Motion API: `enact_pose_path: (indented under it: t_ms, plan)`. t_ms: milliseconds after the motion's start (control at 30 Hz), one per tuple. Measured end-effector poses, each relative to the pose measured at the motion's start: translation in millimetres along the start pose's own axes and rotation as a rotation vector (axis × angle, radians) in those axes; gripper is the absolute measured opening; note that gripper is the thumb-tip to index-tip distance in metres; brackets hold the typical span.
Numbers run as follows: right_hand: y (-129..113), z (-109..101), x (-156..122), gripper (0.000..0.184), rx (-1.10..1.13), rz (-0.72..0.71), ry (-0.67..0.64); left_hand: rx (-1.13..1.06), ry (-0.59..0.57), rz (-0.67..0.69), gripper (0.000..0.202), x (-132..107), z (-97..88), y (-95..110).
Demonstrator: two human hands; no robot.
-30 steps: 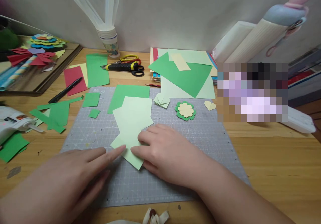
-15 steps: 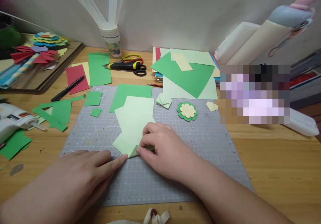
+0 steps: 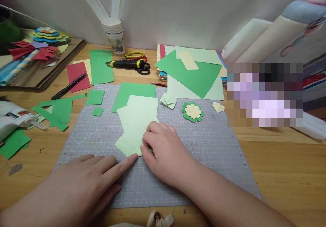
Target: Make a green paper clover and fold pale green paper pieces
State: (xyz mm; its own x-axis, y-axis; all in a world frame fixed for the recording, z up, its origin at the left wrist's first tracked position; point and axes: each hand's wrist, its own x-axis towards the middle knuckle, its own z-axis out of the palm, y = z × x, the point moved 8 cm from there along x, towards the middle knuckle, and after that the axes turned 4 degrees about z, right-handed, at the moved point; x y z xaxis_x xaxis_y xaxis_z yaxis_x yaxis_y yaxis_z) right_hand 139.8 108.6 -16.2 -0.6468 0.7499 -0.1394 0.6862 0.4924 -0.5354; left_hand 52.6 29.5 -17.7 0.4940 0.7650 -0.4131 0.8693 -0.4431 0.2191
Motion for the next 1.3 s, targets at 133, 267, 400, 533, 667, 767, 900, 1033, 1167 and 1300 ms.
enact_pose_path:
  t_ms: [133,267,400,533,667,767,900,1033,1167,1300]
  plan:
    - [-0.1,1.3,0.3,0.018,-0.022,-0.001,0.008,0.008,-0.004,-0.001,0.056,0.3,0.8,0.3]
    - [1.0,2.5,0.5,0.018,-0.014,0.002,0.018,0.008,-0.016,-0.009,0.054,1.8,0.0,0.3]
    - [1.7,2.3,1.9,0.018,0.008,0.004,0.029,0.003,-0.024,-0.009,0.054,2.9,0.1,1.2]
    - [1.9,1.5,2.9,0.018,0.02,0.006,0.04,0.011,-0.053,0.002,0.062,1.7,3.5,1.8]
    - [1.8,1.7,2.5,0.018,0.023,0.003,0.041,-0.013,-0.053,0.019,0.066,-0.8,6.1,2.0]
    - [1.7,1.9,2.3,0.018,0.018,0.001,0.04,-0.021,-0.065,0.016,0.061,-1.4,6.3,2.5]
    - [1.4,2.1,1.9,0.019,0.019,0.0,0.039,-0.015,-0.102,0.003,0.059,-0.3,6.3,3.4]
    - [1.8,2.8,2.0,0.018,0.019,0.006,0.029,-0.016,-0.081,0.0,0.056,0.6,5.8,2.5]
    - [2.3,3.2,2.4,0.016,0.01,0.009,0.025,-0.022,-0.068,0.003,0.055,0.3,6.1,1.3]
    - [2.3,2.8,2.3,0.017,0.02,0.015,0.027,-0.015,-0.081,0.012,0.056,-0.1,5.3,2.6]
